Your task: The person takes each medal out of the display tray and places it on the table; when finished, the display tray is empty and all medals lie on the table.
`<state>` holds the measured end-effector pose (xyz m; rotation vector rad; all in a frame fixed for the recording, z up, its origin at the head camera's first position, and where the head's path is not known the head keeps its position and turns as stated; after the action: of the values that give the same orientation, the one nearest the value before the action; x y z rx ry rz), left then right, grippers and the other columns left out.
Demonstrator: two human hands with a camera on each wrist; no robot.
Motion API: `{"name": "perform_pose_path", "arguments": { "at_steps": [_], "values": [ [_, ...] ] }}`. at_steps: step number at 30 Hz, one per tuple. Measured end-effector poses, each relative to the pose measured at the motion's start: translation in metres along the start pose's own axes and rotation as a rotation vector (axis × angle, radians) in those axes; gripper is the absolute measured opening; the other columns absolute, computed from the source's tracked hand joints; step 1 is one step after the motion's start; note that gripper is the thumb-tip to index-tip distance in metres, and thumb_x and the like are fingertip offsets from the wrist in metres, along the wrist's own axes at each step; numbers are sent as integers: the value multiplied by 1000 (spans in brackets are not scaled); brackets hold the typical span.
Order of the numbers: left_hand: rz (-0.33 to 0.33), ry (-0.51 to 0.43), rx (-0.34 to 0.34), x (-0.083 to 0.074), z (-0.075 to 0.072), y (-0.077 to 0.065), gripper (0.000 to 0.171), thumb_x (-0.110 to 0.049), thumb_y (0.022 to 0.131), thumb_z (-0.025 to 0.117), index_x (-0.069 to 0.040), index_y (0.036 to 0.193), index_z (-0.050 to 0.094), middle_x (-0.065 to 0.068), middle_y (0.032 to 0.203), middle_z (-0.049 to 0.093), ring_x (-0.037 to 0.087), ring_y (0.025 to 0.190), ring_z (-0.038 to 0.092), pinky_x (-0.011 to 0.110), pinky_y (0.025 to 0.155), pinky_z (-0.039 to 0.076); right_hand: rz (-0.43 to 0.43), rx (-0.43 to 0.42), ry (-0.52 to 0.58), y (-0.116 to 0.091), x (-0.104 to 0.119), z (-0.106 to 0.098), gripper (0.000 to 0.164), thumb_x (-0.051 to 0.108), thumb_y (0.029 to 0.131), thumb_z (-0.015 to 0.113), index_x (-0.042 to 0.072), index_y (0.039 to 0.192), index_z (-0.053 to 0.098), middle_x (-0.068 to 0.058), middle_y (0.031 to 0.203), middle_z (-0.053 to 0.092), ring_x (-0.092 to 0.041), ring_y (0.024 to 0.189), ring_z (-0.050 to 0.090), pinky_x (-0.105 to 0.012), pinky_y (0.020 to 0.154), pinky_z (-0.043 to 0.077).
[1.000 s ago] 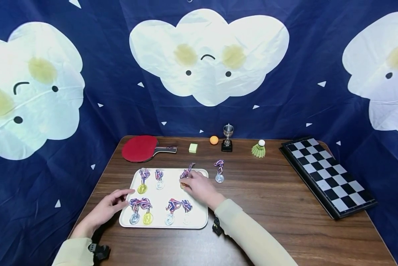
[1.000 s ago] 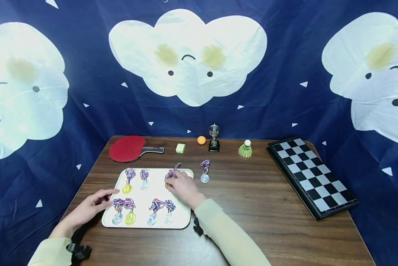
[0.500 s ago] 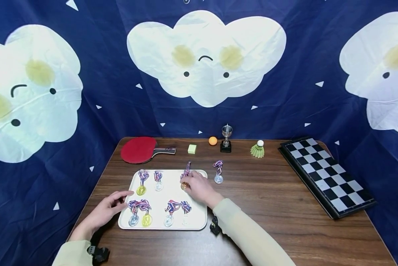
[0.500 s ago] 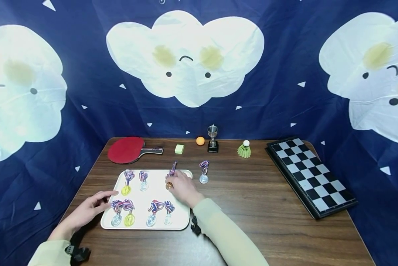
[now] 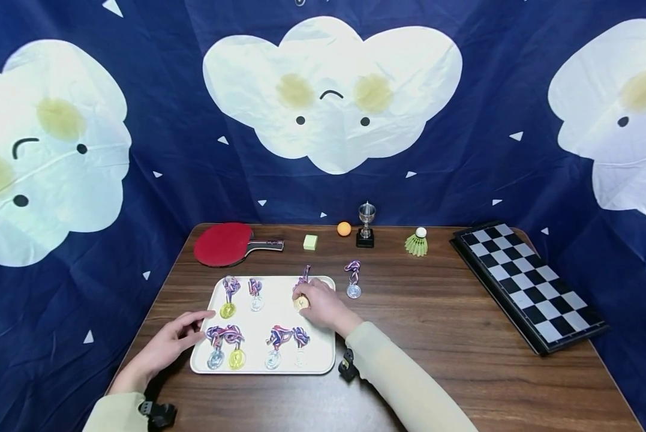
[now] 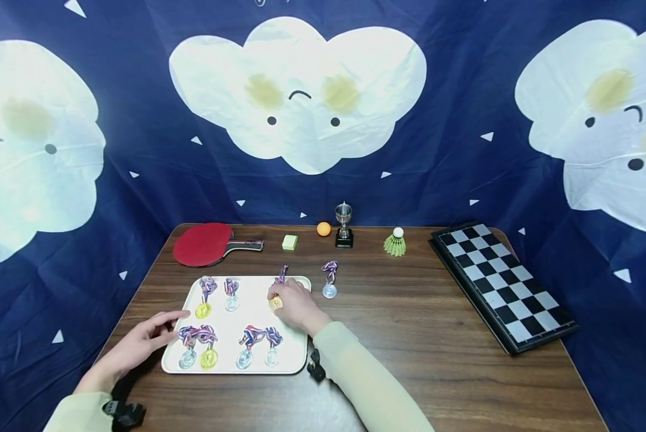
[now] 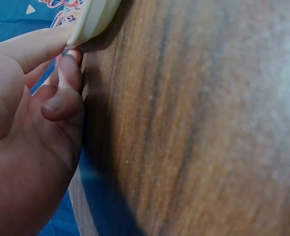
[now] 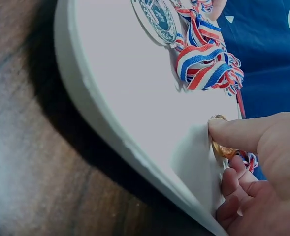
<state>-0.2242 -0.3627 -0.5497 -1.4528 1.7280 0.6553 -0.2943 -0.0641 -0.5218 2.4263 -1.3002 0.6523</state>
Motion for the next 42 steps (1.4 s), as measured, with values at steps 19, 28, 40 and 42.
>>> {"name": "perform_pose_path", "arguments": {
  "at_steps": [19, 28, 40, 42],
  "values": [
    [-6, -9, 4, 5, -1, 0, 45, -21, 89, 67, -17, 132, 55, 10, 106, 47, 16, 81, 46, 26, 66, 39, -74, -114, 259, -7, -14, -5, 39, 6, 77, 76, 16, 113, 68, 3, 109, 63, -12, 97, 57, -26, 85, 45],
    [-36, -21, 9, 10, -1, 0, 46, -25, 90, 67, -20, 133, 54, 9, 108, 46, 16, 85, 46, 25, 69, 39, -124, -205, 531, -25, -36, -46, 43, -2, 76, 75, 7, 117, 65, -4, 107, 61, -20, 80, 58, -25, 63, 48],
    [29, -60, 1, -2, -1, -2, 46, -17, 89, 67, -14, 133, 54, 11, 106, 47, 16, 81, 46, 24, 66, 40, -82, -303, 470, -70, -98, -106, 42, -10, 75, 73, 1, 115, 64, -15, 110, 60, -33, 79, 59, -31, 60, 49],
    [27, -59, 2, -3, -1, -2, 46, -18, 89, 67, -15, 133, 54, 12, 106, 47, 15, 81, 46, 24, 66, 40, -52, -310, 408, -73, -119, -101, 42, -7, 74, 75, 4, 114, 66, -9, 108, 61, -25, 79, 59, -28, 62, 48]
  ]
}}
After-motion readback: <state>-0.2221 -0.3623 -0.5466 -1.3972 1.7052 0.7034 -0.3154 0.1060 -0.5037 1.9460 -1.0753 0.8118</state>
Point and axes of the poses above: each hand's wrist, its own y-axis towards the middle knuckle, its own z-axis out of the palm, x = y × z, the point moved 10 cm from there along y, towards the middle knuckle
